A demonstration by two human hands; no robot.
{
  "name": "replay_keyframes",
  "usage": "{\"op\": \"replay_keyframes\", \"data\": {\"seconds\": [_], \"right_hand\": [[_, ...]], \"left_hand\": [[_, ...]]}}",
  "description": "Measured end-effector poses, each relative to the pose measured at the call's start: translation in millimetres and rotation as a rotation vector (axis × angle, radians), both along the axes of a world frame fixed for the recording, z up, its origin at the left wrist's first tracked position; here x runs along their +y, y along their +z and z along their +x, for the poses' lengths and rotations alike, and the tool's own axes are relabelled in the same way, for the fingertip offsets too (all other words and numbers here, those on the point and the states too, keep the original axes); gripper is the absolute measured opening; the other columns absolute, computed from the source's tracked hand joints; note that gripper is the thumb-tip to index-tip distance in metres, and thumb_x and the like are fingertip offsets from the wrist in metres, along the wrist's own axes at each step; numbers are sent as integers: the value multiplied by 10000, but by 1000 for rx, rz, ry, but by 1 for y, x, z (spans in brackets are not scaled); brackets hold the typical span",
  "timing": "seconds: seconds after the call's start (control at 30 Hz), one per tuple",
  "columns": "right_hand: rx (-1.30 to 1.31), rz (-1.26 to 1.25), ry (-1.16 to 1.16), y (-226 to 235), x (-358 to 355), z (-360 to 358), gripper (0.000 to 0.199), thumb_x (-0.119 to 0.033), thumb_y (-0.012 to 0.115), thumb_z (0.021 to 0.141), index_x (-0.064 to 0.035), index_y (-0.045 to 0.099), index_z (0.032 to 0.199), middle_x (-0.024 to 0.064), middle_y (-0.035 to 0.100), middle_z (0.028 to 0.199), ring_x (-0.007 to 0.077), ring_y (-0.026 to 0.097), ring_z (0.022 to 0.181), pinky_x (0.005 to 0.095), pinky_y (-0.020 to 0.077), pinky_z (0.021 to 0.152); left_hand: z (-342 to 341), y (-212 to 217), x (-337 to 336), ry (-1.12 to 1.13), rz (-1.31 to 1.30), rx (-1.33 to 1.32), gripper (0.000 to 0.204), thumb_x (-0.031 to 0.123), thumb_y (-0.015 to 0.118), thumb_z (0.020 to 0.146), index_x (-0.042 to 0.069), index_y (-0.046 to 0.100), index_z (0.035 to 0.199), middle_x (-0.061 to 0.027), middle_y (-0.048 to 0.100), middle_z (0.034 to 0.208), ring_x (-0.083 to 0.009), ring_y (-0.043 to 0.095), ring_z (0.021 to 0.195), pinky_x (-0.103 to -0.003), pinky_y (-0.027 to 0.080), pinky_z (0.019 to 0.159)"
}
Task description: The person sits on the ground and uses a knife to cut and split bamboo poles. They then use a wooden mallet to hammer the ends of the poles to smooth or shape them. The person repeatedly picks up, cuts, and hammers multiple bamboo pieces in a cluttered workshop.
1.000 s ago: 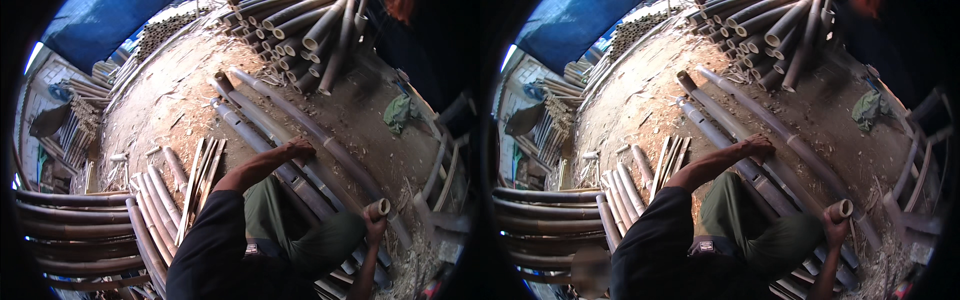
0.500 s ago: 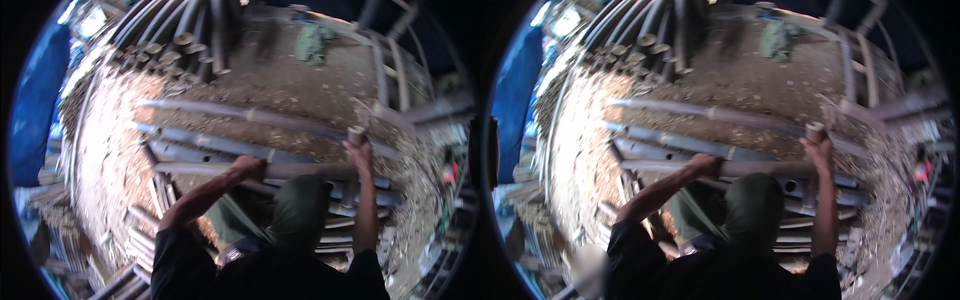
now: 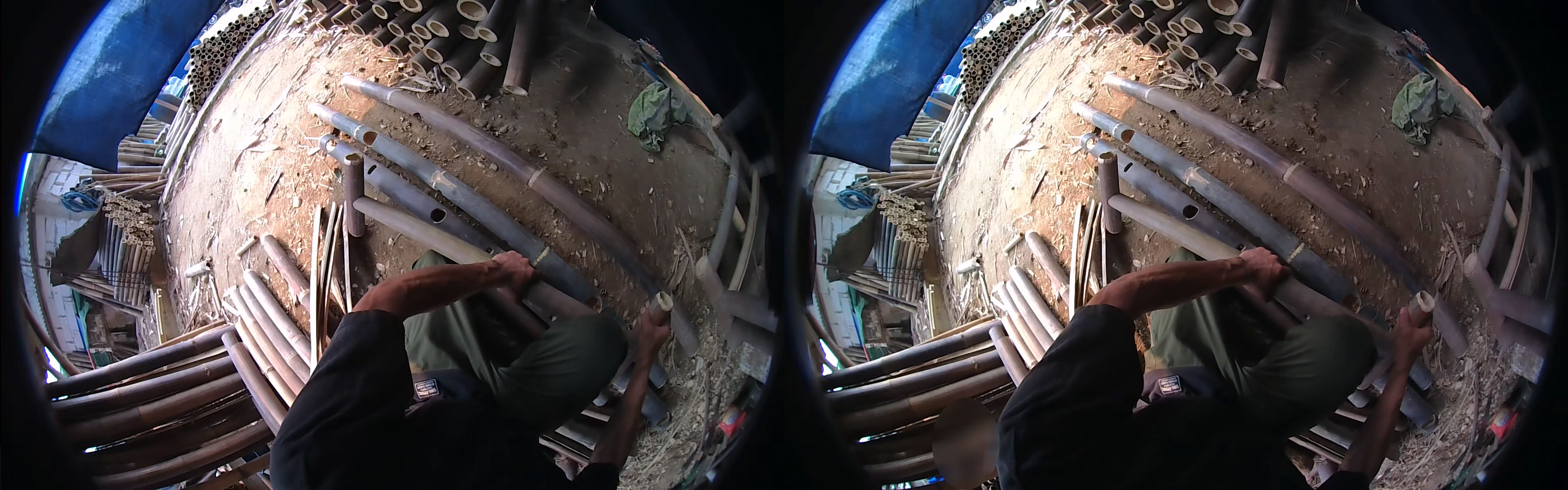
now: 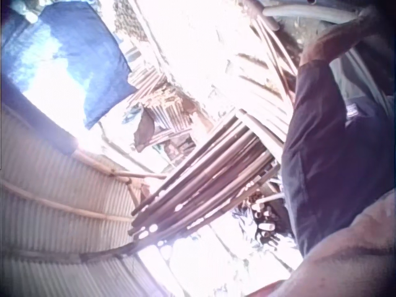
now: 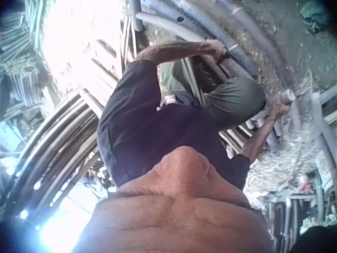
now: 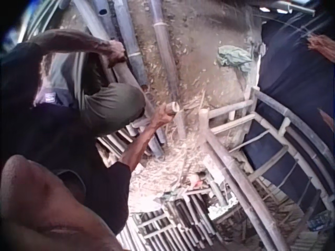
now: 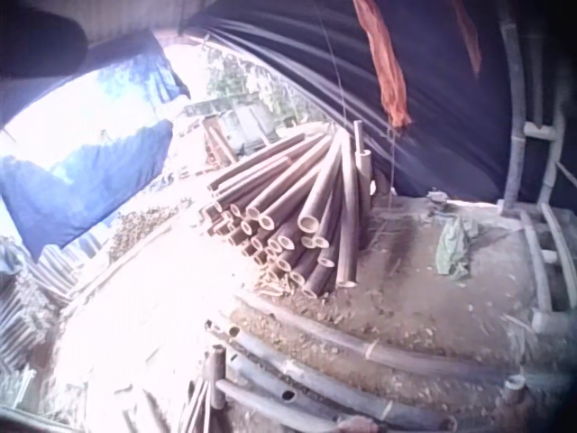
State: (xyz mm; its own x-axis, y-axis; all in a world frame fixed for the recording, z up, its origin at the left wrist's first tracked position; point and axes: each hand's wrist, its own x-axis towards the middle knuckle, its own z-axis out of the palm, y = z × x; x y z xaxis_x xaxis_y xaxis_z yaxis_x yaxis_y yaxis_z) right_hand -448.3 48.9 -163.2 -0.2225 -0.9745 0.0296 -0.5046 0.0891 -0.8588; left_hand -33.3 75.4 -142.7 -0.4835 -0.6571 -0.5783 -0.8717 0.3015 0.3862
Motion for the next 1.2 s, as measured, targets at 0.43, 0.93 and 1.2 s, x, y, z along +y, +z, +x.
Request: {"op": "replay_keyframes", "data": {"seconds": [0.43, 0.93, 1.2], "right_hand": [[-97, 117, 363, 85, 3, 10, 568, -130, 698, 879, 38, 451, 1362, 146, 558, 1321, 235, 547, 1193, 358, 403, 1039], [-117, 27, 361, 81, 22, 72, 587, -130, 723, 860, 36, 456, 1356, 139, 561, 1296, 220, 561, 1161, 339, 425, 1008], [-167, 96, 335, 63, 31, 72, 554, -93, 739, 845, 28, 497, 1329, 123, 572, 1294, 207, 570, 1152, 333, 427, 1004]], "left_hand": [[61, 54, -61, 61, -670, 98, 213, 245, 601, 808, 146, 603, 996, -92, 653, 867, -293, 666, 869, -454, 519, 728], [105, 14, -58, 28, -801, 128, 285, 255, 633, 784, 189, 609, 1059, -21, 632, 940, -230, 626, 964, -397, 481, 781], [105, -4, -54, 57, -762, 90, 325, 283, 626, 776, 192, 611, 1088, -17, 639, 961, -211, 626, 981, -394, 475, 809]]}}
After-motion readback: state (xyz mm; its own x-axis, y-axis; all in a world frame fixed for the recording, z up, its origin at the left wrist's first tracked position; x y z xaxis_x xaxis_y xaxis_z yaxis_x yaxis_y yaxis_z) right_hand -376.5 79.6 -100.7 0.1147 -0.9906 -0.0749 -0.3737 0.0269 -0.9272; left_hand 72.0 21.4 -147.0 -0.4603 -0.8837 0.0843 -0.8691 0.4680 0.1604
